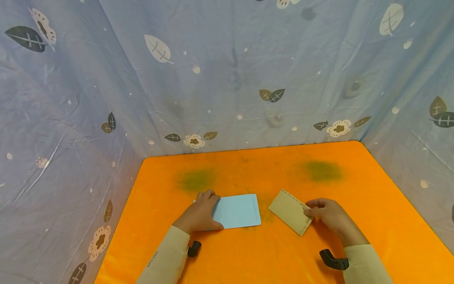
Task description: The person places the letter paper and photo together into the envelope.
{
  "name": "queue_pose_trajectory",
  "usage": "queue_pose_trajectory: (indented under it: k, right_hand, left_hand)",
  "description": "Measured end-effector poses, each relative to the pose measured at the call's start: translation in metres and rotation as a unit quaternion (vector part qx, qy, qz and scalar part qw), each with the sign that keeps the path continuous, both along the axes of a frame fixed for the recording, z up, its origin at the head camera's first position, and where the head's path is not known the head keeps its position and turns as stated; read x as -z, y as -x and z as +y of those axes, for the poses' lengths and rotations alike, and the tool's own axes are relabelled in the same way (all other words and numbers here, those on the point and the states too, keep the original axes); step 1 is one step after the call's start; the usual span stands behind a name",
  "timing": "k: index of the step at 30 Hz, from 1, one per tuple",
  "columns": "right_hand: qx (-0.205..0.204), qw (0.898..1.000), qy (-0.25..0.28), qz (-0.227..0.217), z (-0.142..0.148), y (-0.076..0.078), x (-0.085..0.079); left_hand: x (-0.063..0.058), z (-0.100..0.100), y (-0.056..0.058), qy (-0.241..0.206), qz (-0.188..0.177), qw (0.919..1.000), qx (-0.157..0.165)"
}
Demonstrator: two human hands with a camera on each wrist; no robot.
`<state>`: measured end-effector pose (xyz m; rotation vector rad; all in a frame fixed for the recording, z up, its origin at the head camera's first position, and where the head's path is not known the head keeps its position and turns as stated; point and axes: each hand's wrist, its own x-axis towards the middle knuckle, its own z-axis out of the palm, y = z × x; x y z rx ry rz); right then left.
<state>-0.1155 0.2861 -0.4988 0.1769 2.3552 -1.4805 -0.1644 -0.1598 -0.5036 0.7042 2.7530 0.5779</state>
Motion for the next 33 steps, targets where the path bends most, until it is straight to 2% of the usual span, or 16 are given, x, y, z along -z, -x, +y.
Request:
queue_pose_trajectory:
  k: [16,24,33]
  right_hand:
    - [0.004,1.000,0.020,0.012,-0.0034,-0.0036,-0.0001]
    - [0.029,0.999,0.040,0.011,-0.0016,-0.0041,-0.0054]
    - [0.034,0.998,0.059,0.013,0.0005,-0.0029,0.0009]
  left_hand:
    - [0.0020,-0.0006,0.0000,0.001,0.001,1.0000,0.001]
    - [0.0028,-0.0011,0.0003,-0.002,0.001,1.0000,0.001]
    - [0.0029,-0.0011,0.0007,0.001,0.002,1.0000,0.002]
